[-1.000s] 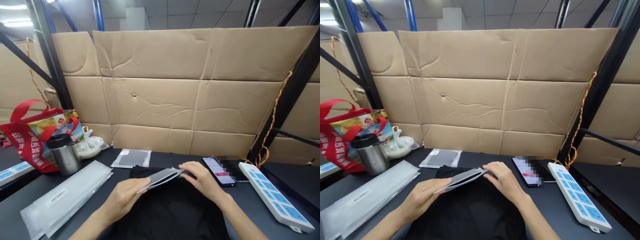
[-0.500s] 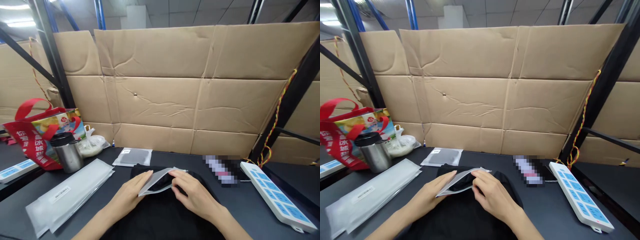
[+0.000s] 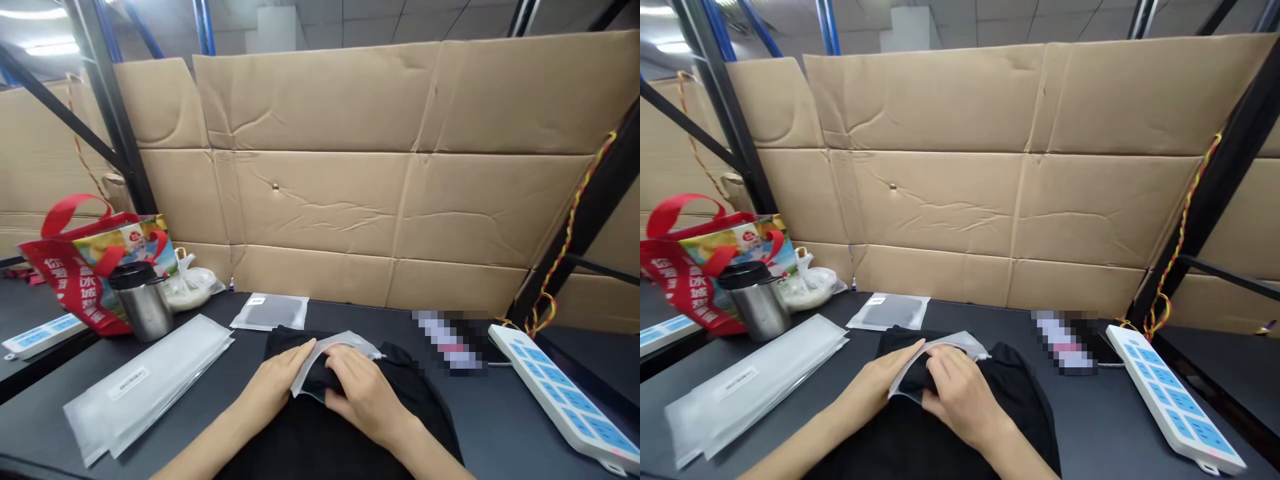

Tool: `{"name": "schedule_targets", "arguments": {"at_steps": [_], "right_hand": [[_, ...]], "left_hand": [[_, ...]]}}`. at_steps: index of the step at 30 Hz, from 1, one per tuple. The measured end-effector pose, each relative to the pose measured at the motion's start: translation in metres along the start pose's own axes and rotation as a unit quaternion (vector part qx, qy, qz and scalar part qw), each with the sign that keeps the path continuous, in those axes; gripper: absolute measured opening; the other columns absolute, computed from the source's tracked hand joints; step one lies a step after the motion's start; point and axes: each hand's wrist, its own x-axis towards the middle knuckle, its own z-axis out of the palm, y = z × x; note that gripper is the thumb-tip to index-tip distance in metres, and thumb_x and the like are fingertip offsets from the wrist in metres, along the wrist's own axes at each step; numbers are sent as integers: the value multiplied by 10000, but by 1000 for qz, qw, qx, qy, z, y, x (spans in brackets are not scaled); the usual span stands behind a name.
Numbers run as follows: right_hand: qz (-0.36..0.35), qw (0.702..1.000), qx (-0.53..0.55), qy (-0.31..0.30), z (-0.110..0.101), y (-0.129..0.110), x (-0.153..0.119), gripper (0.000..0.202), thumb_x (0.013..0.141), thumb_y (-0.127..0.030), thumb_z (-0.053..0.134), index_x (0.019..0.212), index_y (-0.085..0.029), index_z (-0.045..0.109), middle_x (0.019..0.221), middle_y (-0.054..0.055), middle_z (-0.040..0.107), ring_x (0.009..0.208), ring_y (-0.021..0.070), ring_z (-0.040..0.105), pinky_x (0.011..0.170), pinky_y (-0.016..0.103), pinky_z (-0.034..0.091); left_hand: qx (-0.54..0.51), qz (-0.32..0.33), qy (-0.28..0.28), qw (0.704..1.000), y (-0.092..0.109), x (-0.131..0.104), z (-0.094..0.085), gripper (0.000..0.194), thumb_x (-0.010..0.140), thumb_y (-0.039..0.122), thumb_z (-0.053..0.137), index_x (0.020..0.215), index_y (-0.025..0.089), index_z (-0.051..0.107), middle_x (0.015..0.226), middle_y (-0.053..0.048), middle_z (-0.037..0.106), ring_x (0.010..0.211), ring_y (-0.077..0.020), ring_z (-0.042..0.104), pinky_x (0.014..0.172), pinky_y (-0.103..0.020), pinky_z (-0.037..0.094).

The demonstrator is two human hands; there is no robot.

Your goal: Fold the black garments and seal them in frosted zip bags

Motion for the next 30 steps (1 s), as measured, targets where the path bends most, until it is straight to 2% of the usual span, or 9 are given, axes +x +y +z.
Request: {"name": "schedule_targets", "arguments": {"at_steps": [2, 5, 9, 13, 19, 22, 25, 28, 30], "right_hand": [[-57, 998, 6, 21, -4, -1, -6, 266, 799, -117, 559, 1063, -129, 528, 1151, 159, 631, 1124, 267, 572, 951, 410, 497], [-126, 990, -2, -60, -6, 0, -20, 286, 816, -223, 638, 1068, -123, 546, 1246, 175, 599, 1222, 283, 513, 1042, 408, 432], [-65, 979, 21, -191, 2, 2, -38, 438, 742, -292, 741, 1111, -145, 554, 1278, 128, 597, 1179, 265, 559, 1016, 354, 459], [-4, 973, 65, -221, 6, 1, -44, 459, 731, -281, 735, 1138, -162, 558, 1305, 100, 582, 1200, 245, 541, 1048, 328, 414], [23, 973, 92, -211, 5, 1, -43, 460, 734, -261, 709, 1160, -167, 563, 1307, 87, 582, 1204, 232, 534, 1062, 306, 386], [19, 974, 89, -206, 6, 0, -43, 451, 745, -256, 684, 1170, -163, 564, 1299, 99, 587, 1196, 237, 540, 1053, 318, 397], [17, 975, 81, -208, 6, -1, -43, 444, 748, -244, 665, 1172, -156, 565, 1283, 107, 597, 1197, 239, 539, 1051, 329, 402], [19, 974, 78, -211, 5, -1, -44, 455, 743, -240, 664, 1177, -151, 560, 1285, 110, 594, 1214, 235, 524, 1061, 328, 392], [24, 974, 83, -211, 5, -2, -44, 450, 743, -237, 662, 1173, -153, 560, 1292, 103, 589, 1226, 227, 515, 1070, 317, 380]], "left_hand": [[4, 9, 11, 1000, -5, 9, -4, 659, 795, 9, 413, 1420, 207, 354, 1334, -80, 565, 1174, -202, 571, 968, -333, 498], [55, 32, 25, 998, -24, 24, -12, 521, 854, 8, 351, 1339, 152, 478, 1324, -96, 570, 1201, -240, 546, 1014, -388, 452], [117, 55, 30, 991, -56, 34, -23, 489, 867, 5, 388, 1322, 145, 501, 1323, -129, 567, 1238, -256, 510, 1036, -445, 423], [118, 62, -54, 990, -67, 20, -32, 721, 788, -57, 369, 1434, 262, 345, 1467, -57, 412, 1364, -225, 338, 1106, -470, 311], [63, 18, -209, 976, -36, -17, -56, 943, 651, 64, 528, 1493, 284, 165, 1551, -72, 201, 1403, -318, 206, 1096, -558, 251], [65, 8, -190, 980, -12, -17, -47, 868, 711, 99, 516, 1498, 204, 163, 1538, -115, 231, 1398, -310, 224, 1096, -519, 283], [116, 8, -162, 980, 4, 0, -18, 792, 694, 22, 455, 1459, 121, 273, 1494, -166, 322, 1383, -323, 261, 1096, -529, 281], [151, -3, -143, 978, 6, 22, 5, 665, 718, -18, 393, 1375, 83, 412, 1385, -203, 480, 1307, -336, 412, 1042, -549, 359], [160, 0, -103, 982, 2, 30, 2, 648, 723, -57, 326, 1342, 85, 453, 1335, -178, 543, 1262, -294, 483, 1020, -499, 414]]}}
